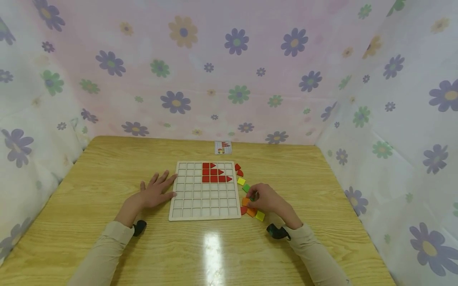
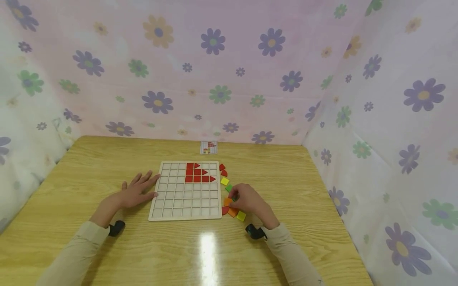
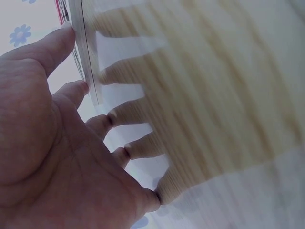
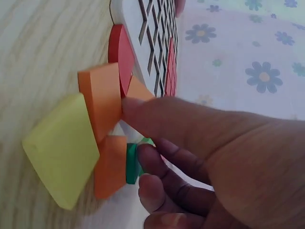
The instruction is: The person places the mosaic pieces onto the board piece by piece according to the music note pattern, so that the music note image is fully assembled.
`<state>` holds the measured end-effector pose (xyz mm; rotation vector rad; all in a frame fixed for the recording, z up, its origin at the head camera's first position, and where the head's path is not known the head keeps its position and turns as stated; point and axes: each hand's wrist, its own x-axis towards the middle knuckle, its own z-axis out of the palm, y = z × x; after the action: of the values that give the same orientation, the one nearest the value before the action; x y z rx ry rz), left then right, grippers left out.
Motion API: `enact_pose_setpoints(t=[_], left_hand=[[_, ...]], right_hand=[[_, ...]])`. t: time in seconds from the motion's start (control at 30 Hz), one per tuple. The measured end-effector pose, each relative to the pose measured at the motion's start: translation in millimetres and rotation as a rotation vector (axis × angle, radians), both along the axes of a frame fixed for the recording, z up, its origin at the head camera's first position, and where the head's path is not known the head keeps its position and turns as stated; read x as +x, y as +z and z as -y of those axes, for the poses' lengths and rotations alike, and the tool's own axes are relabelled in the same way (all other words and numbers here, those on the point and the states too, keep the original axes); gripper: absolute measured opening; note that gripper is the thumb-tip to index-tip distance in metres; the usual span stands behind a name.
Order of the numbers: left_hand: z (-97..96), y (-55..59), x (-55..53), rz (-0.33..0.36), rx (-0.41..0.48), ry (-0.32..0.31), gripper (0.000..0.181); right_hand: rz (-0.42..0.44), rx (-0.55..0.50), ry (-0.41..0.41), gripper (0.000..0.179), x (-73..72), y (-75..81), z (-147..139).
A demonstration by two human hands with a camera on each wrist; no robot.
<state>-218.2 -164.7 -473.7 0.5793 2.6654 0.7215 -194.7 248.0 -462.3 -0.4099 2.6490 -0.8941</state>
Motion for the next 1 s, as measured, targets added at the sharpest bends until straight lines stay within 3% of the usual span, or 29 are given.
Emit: enact_pose_setpoints(t=[0.17, 0.43, 0.67, 0.8, 1.0], left_hand=[[0.2, -0.9, -1.3, -0.005, -0.003, -0.004, 0.072], [-2.3, -0.3, -0.5, 0.009, -0.009, -0.007, 0.073], [-0.7, -2.9, -0.1, 0.014, 0.018, -0.008, 0.074], [1.4, -1.7, 0.3, 0.016, 0.027, -0.005, 0.074], [1.0, -0.2, -0.3, 0.024, 0.009, 0.001, 0.073]], right_hand=[[-0.011, -0.044, -0.042, 0.008, 1.6, -2.3, 4], [-0.143, -0.236, -0.134, 0.006, 4.4, -8.8, 16], [-0.138, -0.412, -0.064, 0.014, 3.3, -16.8, 34], [-0.099, -0.441, -0.025, 0.014, 1.9, -24.9, 49], [-0.112, -0.489, 0.001, 0.014, -1.3, -32.9, 69]])
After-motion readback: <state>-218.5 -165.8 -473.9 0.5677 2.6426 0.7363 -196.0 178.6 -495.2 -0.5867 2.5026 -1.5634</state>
